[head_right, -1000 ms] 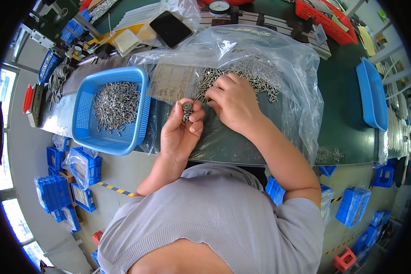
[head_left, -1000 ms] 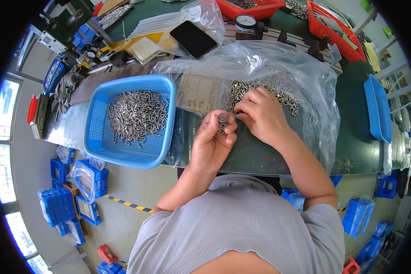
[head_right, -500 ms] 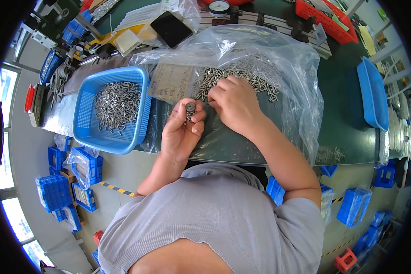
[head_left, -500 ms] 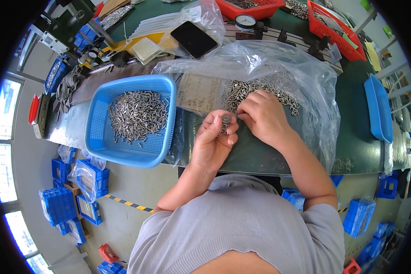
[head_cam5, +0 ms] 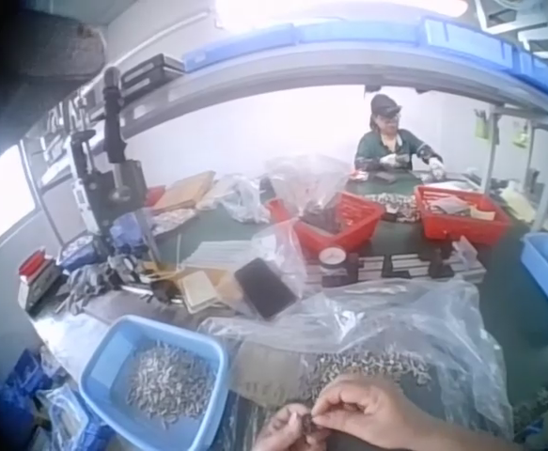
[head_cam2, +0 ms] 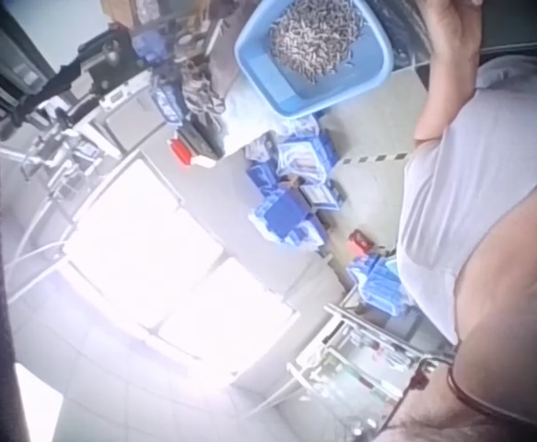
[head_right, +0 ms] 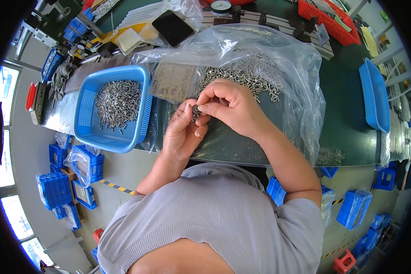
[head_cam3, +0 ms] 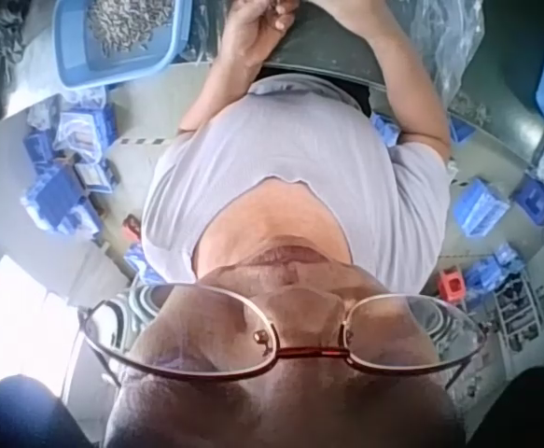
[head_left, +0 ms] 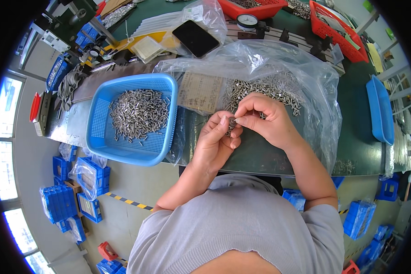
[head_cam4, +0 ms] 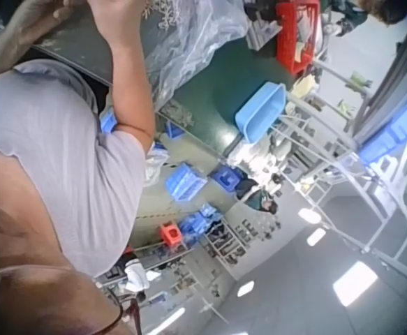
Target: Assembling small metal components by manually inserting pins into circular parts at a workstation.
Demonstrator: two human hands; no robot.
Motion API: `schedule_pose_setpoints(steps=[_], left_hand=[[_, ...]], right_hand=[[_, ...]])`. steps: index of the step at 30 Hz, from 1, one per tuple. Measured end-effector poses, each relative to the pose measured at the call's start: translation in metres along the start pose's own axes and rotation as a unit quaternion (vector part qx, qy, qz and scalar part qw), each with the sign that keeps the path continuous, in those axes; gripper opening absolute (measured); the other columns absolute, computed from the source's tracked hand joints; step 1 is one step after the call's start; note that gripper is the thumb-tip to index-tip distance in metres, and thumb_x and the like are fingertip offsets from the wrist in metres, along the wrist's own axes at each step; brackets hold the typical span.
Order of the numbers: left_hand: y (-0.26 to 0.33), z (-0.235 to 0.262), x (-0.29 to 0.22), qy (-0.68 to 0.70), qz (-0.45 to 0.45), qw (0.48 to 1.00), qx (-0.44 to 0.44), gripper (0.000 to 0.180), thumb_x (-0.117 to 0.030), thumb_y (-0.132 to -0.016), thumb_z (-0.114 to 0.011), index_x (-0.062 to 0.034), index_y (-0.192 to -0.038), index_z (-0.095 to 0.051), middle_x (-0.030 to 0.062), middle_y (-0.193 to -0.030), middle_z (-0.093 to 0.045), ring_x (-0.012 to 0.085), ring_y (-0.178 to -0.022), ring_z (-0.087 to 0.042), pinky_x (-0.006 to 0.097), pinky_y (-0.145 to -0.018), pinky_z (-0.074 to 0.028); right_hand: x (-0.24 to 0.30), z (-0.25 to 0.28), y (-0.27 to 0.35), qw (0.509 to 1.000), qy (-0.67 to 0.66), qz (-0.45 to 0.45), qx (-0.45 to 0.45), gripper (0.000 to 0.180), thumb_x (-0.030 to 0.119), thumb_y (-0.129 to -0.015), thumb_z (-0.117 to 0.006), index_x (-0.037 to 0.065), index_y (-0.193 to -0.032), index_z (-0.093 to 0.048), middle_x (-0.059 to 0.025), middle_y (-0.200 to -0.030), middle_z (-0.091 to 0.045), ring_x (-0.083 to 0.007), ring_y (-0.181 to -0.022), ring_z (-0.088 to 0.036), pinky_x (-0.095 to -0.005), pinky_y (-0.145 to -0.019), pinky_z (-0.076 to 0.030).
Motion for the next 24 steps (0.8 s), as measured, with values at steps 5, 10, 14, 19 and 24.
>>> schedule_pose_setpoints(steps=[5,10,14,19,24], left_hand=[[0.000,0.000,-0.001,-0.009,0.008,1.000,-0.011,0.015,-0.020,-0.091,-0.058,-0.0069,-0.097,-0.055,0.0028,-0.085,-0.056,0.0111,-0.073,-0.049,0.023,-0.057,-0.041],[0.000,0.003,0.000,0.006,0.004,1.000,-0.009,0.015,-0.021,-0.091,-0.058,-0.0067,-0.096,-0.056,0.0026,-0.085,-0.056,0.0109,-0.072,-0.049,0.023,-0.057,-0.040],[0.000,0.004,-0.002,0.000,0.008,1.000,-0.004,0.017,-0.023,-0.091,-0.058,-0.0064,-0.096,-0.058,0.0025,-0.085,-0.056,0.0109,-0.071,-0.048,0.022,-0.055,-0.040],[0.000,0.002,-0.001,-0.019,0.018,1.000,-0.003,0.020,-0.025,-0.091,-0.058,-0.0061,-0.098,-0.057,0.0026,-0.084,-0.056,0.0112,-0.069,-0.049,0.023,-0.052,-0.039],[0.002,0.002,-0.001,-0.015,0.044,0.999,-0.007,0.022,-0.026,-0.091,-0.058,-0.0061,-0.100,-0.057,0.0028,-0.085,-0.056,0.0117,-0.070,-0.050,0.023,-0.053,-0.040]], right_hand=[[0.004,-0.002,-0.002,0.997,0.057,0.045,-0.007,0.007,0.001,-0.077,-0.067,0.003,-0.083,-0.062,-0.0026,-0.080,-0.058,-0.0106,-0.073,-0.057,-0.0233,-0.064,-0.045],[-0.004,-0.002,-0.003,0.967,0.179,0.180,-0.007,0.010,0.003,-0.077,-0.067,0.004,-0.087,-0.065,-0.0045,-0.083,-0.060,-0.0150,-0.076,-0.059,-0.0262,-0.067,-0.047],[0.007,-0.001,-0.002,0.997,0.059,0.050,-0.004,0.013,0.008,-0.077,-0.068,0.006,-0.090,-0.068,-0.0053,-0.087,-0.062,-0.0187,-0.083,-0.060,-0.0293,-0.073,-0.047],[-0.005,-0.002,-0.003,0.992,0.098,0.080,0.002,0.016,0.009,-0.074,-0.070,0.006,-0.090,-0.067,-0.0050,-0.086,-0.061,-0.0203,-0.085,-0.059,-0.0303,-0.074,-0.046],[0.005,0.000,-0.003,0.989,0.125,0.079,-0.001,0.015,0.008,-0.070,-0.072,0.005,-0.082,-0.063,-0.0048,-0.084,-0.060,-0.0220,-0.083,-0.058,-0.0309,-0.074,-0.046]])
Point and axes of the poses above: each hand's wrist, its own y-axis away from the middle knuckle, its own z-axis out of the back of the hand, x = y × z, the point moved 1 cm from there along -y, towards the middle knuckle
